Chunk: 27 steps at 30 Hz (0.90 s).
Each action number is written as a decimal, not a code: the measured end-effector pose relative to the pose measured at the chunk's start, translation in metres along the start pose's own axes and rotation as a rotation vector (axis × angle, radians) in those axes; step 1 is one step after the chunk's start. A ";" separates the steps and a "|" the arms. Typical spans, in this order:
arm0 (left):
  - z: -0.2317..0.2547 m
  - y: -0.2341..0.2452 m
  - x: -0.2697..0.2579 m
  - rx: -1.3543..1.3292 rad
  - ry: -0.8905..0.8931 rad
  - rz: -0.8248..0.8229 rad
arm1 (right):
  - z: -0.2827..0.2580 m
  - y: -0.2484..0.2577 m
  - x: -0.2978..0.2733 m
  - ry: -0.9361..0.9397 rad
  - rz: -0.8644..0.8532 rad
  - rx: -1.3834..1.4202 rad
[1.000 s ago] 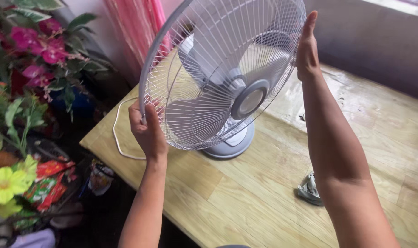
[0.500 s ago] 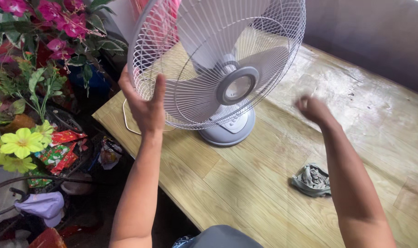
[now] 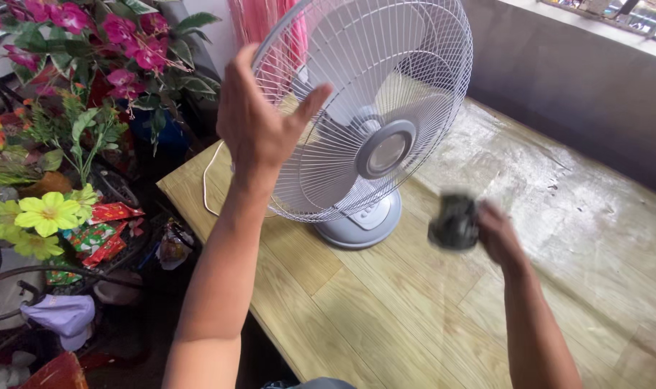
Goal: The person assembles a table fan by attaching the front grille, inserting the fan blades, and securing the rear grille. They wipe the rear grille with a cloth before installation. The fan is fully reassembled by the end of the clip.
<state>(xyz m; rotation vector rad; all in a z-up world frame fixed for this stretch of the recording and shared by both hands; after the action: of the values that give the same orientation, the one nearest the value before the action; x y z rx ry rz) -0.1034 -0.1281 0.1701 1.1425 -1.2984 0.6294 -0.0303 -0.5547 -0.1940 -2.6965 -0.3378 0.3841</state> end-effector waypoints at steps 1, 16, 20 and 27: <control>0.001 -0.006 0.013 0.003 -0.034 -0.014 | -0.043 -0.023 -0.002 0.144 0.022 -0.003; 0.042 -0.057 0.098 0.136 -0.218 -0.124 | -0.062 -0.292 -0.031 1.194 0.585 -0.977; 0.044 -0.051 0.093 0.166 -0.224 -0.092 | -0.050 -0.292 -0.016 1.163 0.691 -1.134; 0.045 -0.048 0.089 0.180 -0.230 -0.057 | -0.163 -0.307 0.010 1.271 0.564 -1.097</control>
<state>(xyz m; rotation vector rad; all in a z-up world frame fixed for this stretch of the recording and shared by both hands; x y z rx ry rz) -0.0596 -0.2059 0.2355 1.4285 -1.4189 0.5946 -0.0251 -0.3347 0.0747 -3.1969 0.8081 -1.8056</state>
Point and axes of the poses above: each hand's wrist, its own x-axis towards the middle knuckle, its own y-axis out of the back of the hand, z = x × y, the point moved 7 cm from there along x, towards the middle knuckle, and after that the axes turned 14 degrees about -y, right-handed, at the moved point
